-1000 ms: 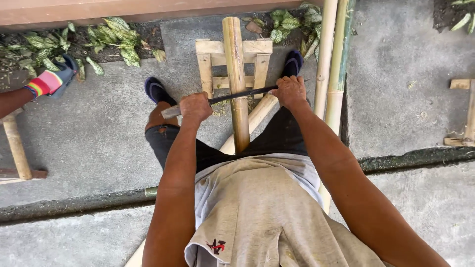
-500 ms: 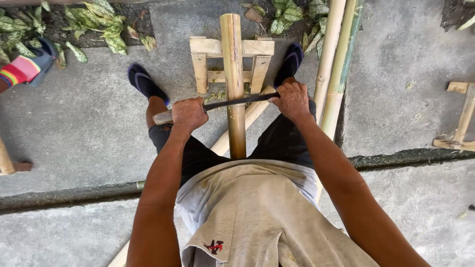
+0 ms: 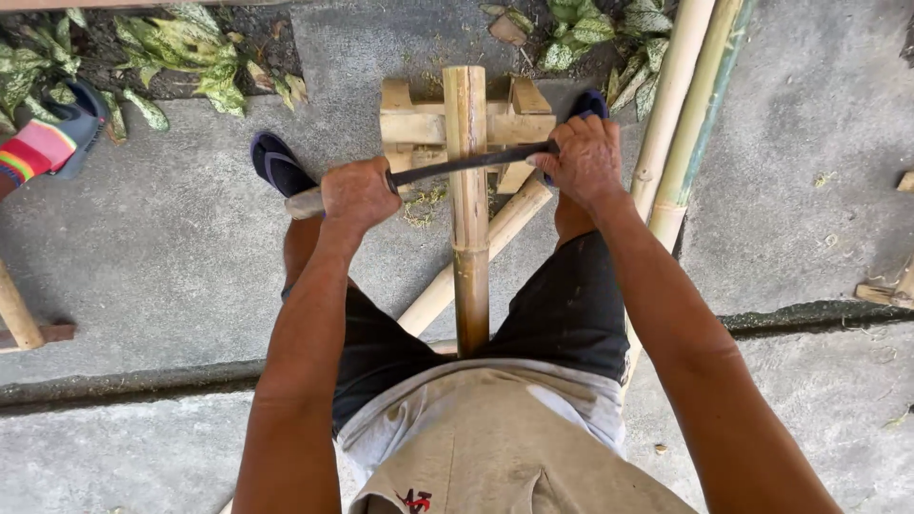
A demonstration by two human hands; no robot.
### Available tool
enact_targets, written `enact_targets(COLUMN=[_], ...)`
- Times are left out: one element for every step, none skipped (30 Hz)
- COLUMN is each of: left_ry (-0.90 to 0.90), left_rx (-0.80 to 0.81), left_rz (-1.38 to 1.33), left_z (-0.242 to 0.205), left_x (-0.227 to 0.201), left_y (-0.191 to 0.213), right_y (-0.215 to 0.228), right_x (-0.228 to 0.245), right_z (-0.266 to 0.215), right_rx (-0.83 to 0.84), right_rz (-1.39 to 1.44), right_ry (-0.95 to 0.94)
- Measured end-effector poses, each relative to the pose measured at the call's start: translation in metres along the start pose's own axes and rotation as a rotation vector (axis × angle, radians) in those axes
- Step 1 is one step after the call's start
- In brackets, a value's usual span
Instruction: The recorder is using a machete to scrape and shave the outer bark off a bamboo pole while sitting.
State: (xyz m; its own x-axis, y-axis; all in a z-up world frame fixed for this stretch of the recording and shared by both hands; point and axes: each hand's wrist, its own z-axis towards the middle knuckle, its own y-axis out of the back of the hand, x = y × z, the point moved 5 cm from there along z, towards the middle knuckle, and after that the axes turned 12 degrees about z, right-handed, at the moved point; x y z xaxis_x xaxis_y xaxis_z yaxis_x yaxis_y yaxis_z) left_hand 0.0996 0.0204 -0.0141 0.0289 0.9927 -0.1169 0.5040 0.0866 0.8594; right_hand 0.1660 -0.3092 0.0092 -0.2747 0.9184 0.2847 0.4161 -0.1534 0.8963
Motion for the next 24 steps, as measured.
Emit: enact_targets(left_ry=[0.012,0.023,0.018,0.029,0.041,0.036,0.023,0.01,0.01,0.033,0.057,0.059,0.063,0.068,0.072,0.029,-0.018,-0.016,-0.038,-0.061,-0.061,-0.014,0.038,0.043], left_rx=[-0.001,-0.003,0.007,-0.001,-0.011,-0.003,-0.083,-0.164,-0.158,-0.077,0.001,0.003,0.015,0.026,0.031,-0.032,-0.094,-0.088,-0.11,-0.132,-0.14,-0.065,0.013,0.007], left_rz=[0.006,0.012,0.007,0.011,0.017,0.014,0.034,0.054,0.049,0.047,0.047,0.045,0.02,-0.005,-0.005,0.004,0.013,0.013,0.013,0.012,0.017,0.012,0.006,0.009], left_z=[0.01,0.021,0.032,0.043,0.053,0.06,0.071,0.082,0.086,0.09,0.093,0.097,0.097,0.098,0.1,0.101,0.101,0.099,0.096,0.092,0.092,0.091,0.09,0.089], left_x=[0.003,0.005,0.01,0.014,0.019,0.022,0.023,0.024,0.024,0.025,0.028,0.029,0.031,0.033,0.037,0.039,0.04,0.039,0.037,0.035,0.031,0.029,0.028,0.027], left_y=[0.007,0.014,0.015,0.017,0.019,0.02,0.028,0.035,0.039,0.039,0.039,0.037,0.034,0.03,0.023,0.02,0.016,0.017,0.021,0.025,0.032,0.034,0.038,0.039], right_y=[0.002,0.003,0.003,-0.001,-0.004,-0.004,0.006,0.017,0.024,0.027,0.03,0.031,0.031,0.031,0.027,0.028,0.029,0.026,0.026,0.027,0.027,0.027,0.027,0.029], right_x=[-0.004,-0.007,-0.012,-0.019,-0.025,-0.028,-0.027,-0.026,-0.022,-0.022,-0.021,-0.023,-0.023,-0.023,-0.028,-0.028,-0.029,-0.03,-0.03,-0.029,-0.029,-0.028,-0.027,-0.025], right_z=[0.013,0.025,0.038,0.05,0.061,0.067,0.078,0.087,0.093,0.1,0.107,0.111,0.112,0.113,0.114,0.114,0.111,0.111,0.11,0.108,0.109,0.11,0.113,0.114], right_rx=[-0.023,-0.046,-0.036,0.041,0.116,0.123,-0.03,-0.183,-0.176,-0.078,0.017,0.02,0.0,-0.019,-0.015,-0.115,-0.214,-0.209,-0.246,-0.283,-0.292,-0.299,-0.304,-0.31], right_rz=[-0.021,-0.042,-0.043,-0.07,-0.097,-0.097,-0.133,-0.169,-0.17,-0.178,-0.185,-0.185,-0.192,-0.198,-0.195,-0.215,-0.235,-0.231,-0.214,-0.197,-0.198,-0.286,-0.372,-0.371], right_ry=[0.011,0.022,0.015,-0.031,-0.076,-0.082,0.023,0.128,0.128,0.056,-0.015,-0.014,0.012,0.038,0.042,0.128,0.211,0.212,0.235,0.256,0.257,0.254,0.256,0.26])
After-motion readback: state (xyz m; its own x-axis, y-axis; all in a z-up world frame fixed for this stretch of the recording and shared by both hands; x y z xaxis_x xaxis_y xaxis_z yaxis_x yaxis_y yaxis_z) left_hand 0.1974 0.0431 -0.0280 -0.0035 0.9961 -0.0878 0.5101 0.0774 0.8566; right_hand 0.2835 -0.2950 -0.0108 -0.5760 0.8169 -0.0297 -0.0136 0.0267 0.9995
